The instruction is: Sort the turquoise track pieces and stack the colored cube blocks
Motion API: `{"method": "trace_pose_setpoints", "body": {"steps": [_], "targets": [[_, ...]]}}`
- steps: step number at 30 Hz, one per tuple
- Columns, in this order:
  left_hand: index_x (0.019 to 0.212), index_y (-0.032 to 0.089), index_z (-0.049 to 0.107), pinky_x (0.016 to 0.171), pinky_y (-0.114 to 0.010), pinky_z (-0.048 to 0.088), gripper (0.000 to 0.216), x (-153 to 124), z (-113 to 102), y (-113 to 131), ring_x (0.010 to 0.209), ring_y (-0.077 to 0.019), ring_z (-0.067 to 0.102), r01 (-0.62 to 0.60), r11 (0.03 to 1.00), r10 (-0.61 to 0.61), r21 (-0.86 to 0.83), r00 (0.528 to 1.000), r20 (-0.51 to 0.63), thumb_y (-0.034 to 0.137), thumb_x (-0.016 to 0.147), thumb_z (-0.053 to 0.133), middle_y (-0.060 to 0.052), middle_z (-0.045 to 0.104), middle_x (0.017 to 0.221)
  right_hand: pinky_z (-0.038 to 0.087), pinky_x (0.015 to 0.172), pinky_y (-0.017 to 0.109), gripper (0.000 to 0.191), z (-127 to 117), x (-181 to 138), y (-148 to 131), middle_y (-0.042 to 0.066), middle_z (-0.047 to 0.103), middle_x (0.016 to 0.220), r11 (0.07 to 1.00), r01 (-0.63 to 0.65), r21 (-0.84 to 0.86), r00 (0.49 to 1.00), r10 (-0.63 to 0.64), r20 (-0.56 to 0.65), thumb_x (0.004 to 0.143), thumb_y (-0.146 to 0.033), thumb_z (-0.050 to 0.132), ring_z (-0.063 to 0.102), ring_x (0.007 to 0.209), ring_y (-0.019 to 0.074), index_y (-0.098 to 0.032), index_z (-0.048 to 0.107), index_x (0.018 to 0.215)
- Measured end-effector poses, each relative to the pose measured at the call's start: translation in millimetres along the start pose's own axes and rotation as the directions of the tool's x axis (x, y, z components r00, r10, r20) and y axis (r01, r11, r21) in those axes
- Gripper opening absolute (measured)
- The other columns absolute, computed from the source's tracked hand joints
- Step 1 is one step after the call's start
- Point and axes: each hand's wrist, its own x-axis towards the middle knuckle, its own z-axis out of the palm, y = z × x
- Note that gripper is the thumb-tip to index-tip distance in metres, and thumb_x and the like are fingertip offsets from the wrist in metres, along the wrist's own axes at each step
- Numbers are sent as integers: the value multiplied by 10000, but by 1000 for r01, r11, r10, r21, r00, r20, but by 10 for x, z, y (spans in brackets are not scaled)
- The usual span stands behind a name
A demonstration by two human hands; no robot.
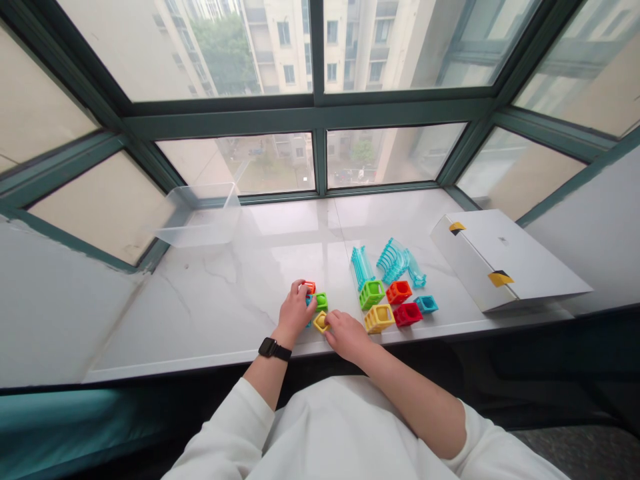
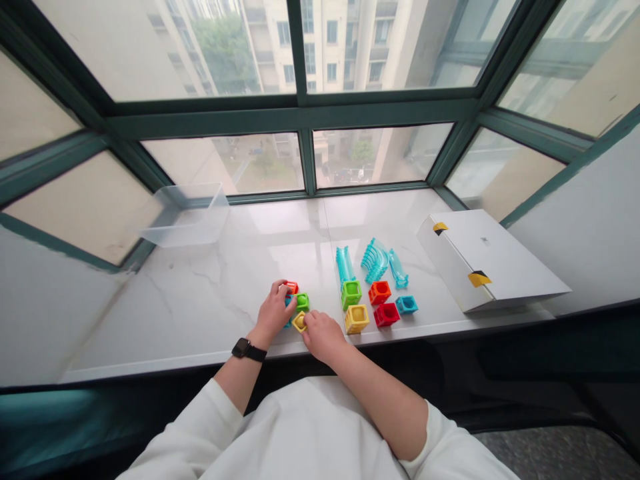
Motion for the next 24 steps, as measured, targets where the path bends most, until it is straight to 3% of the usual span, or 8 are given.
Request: {"method": "trace_pose_setpoints", "body": {"steps": [5, 13, 19, 24], "targets": [[1165, 258, 606, 838, -377, 603, 207, -14, 11, -30, 1089, -261, 714, -15, 1000, 14, -16, 1000, -11, 269, 959, 617, -96, 546, 1479, 507, 901, 345, 128, -103, -80, -12, 98, 678, 1159, 999, -24, 33, 999, 25, -31, 969, -220, 642, 651, 1078, 255, -205, 629, 1096], [1184, 250, 619, 859, -384, 606, 188, -19, 34, -47, 1102, -259, 712, -17, 1000, 17, -23, 1000, -23, 301, 1009, 571, -109, 541, 1491, 509, 927, 349, 121, -405, -165, -81, 66, 667, 1113, 987, 44, 153, 980, -13, -198, 957, -192, 650, 651, 1039, 226, -221, 606, 1066], [1259, 264, 613, 1001, -422, 581, 253, -20, 10, -27, 1233, -263, 653, -59, 994, 55, -89, 998, -37, 345, 1075, 460, -104, 558, 1468, 517, 922, 346, 138, -296, -71, -28, 70, 668, 1119, 984, 30, 176, 980, 6, -197, 951, -186, 660, 665, 1044, 226, -220, 595, 1068], [1315, 263, 633, 1204, -485, 445, 359, -20, -42, -64, 1414, -270, 513, -129, 983, 119, -132, 989, -82, 180, 1007, 469, -101, 545, 1508, 524, 914, 326, 155, -166, -10, 23, 66, 668, 1142, 968, 19, 249, 976, 36, -213, 949, -178, 654, 677, 1064, 217, -223, 589, 1083]]}}
